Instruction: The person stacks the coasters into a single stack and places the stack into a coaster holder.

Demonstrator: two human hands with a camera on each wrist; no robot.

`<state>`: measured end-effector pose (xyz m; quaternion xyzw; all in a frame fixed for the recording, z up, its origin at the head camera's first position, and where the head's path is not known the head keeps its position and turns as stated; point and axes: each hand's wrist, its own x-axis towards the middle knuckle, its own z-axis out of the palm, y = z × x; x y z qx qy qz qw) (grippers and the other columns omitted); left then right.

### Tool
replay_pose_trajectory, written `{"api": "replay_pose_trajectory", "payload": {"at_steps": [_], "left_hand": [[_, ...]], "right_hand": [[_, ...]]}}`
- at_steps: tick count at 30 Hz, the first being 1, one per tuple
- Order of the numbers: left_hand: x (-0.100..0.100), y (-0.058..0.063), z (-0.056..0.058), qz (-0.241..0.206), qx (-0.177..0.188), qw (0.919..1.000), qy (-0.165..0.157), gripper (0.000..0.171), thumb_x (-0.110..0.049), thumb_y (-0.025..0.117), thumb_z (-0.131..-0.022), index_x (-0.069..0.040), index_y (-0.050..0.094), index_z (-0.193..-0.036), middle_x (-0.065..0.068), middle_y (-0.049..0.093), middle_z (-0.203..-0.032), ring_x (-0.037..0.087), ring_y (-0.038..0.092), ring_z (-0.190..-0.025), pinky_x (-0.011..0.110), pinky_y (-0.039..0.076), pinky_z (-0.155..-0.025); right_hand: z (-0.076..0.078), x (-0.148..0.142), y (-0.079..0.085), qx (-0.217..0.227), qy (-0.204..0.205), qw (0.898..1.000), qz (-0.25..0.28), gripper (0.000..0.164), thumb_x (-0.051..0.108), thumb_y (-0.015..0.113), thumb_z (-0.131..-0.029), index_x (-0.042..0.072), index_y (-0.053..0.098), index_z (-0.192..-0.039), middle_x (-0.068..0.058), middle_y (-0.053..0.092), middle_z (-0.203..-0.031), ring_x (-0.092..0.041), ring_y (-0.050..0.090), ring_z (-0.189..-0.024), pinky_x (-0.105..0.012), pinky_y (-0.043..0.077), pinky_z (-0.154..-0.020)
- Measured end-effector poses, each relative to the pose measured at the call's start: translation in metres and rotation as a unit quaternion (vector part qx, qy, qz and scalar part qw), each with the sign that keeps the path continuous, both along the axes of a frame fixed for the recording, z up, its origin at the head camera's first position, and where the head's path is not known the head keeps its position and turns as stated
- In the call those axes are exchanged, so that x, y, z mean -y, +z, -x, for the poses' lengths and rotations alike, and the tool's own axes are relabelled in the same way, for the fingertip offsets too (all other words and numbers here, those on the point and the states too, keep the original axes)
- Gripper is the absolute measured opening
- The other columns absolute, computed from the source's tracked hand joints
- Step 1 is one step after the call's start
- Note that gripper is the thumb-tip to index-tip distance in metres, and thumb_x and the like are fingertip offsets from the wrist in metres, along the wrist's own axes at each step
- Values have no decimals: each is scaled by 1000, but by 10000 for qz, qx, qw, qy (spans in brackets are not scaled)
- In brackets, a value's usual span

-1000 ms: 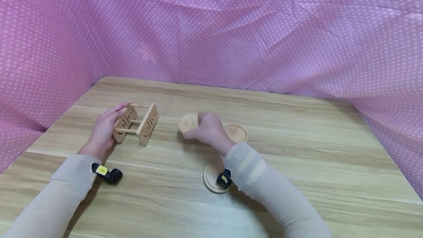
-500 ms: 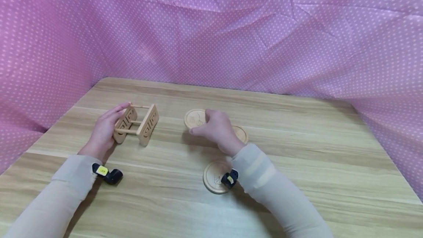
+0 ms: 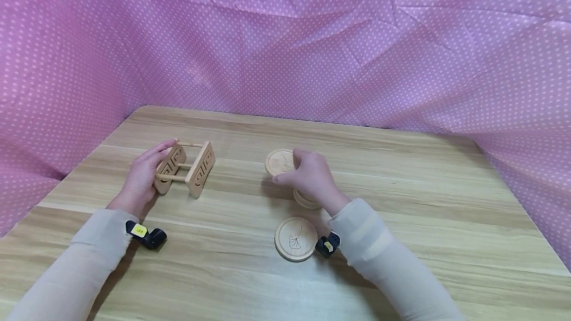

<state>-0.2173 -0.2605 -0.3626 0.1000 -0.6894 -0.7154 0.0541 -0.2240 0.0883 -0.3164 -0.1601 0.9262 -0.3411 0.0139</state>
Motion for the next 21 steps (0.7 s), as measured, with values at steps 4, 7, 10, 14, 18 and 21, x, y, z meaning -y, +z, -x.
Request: {"api": "replay_pose_trajectory", "payload": {"at_steps": [4, 7, 10, 14, 18, 21], "left_hand": [[1, 0, 0, -77, 52, 10000, -18, 42, -23, 48, -97, -12, 45, -137, -2, 34, -148, 18, 30, -136, 32, 28, -112], [2, -1, 1, -54, 48, 10000, -28, 42, -24, 49, -97, -12, 45, -137, -3, 35, -148, 17, 30, -136, 31, 28, -112], [2, -1, 0, -60, 17, 10000, -52, 42, -25, 48, -97, -12, 45, -137, -3, 35, -148, 17, 30, -136, 31, 28, -113], [2, -1, 1, -68, -4, 10000, -57, 42, -24, 46, -98, -11, 44, -137, -4, 36, -148, 16, 29, -137, 30, 27, -113], [1, -1, 1, 23, -24, 10000, -55, 42, -24, 46, -98, -10, 44, -137, -4, 36, -148, 16, 28, -137, 29, 28, -112], [2, 0, 1, 32, -21, 10000, -65, 41, -24, 45, -98, -11, 44, -137, -4, 36, -148, 16, 27, -137, 29, 28, -112]], "right_hand": [[-4, -8, -2, -354, 64, 9993, -52, 49, 31, 80, -66, 7, 37, -68, 0, 31, -58, -14, 29, -56, -24, 26, -49], [-7, -14, -2, -478, 20, 9987, -151, 48, 32, 80, -65, 8, 38, -68, 1, 32, -57, -14, 30, -55, -24, 26, -48], [-9, -20, -1, -434, -78, 9989, -175, 48, 32, 79, -66, 8, 38, -68, 0, 32, -56, -14, 31, -55, -24, 27, -48], [-11, -27, -1, -349, -162, 9992, -69, 45, 28, 79, -65, 7, 39, -68, -1, 33, -56, -15, 33, -55, -24, 28, -48], [-13, -34, -2, -354, -178, 9992, -17, 45, 27, 79, -64, 6, 39, -68, -1, 33, -55, -15, 32, -54, -23, 27, -48], [-14, -39, -3, -403, -205, 9989, -88, 46, 27, 79, -64, 5, 38, -68, 0, 32, -55, -14, 32, -55, -23, 26, -49]]}}
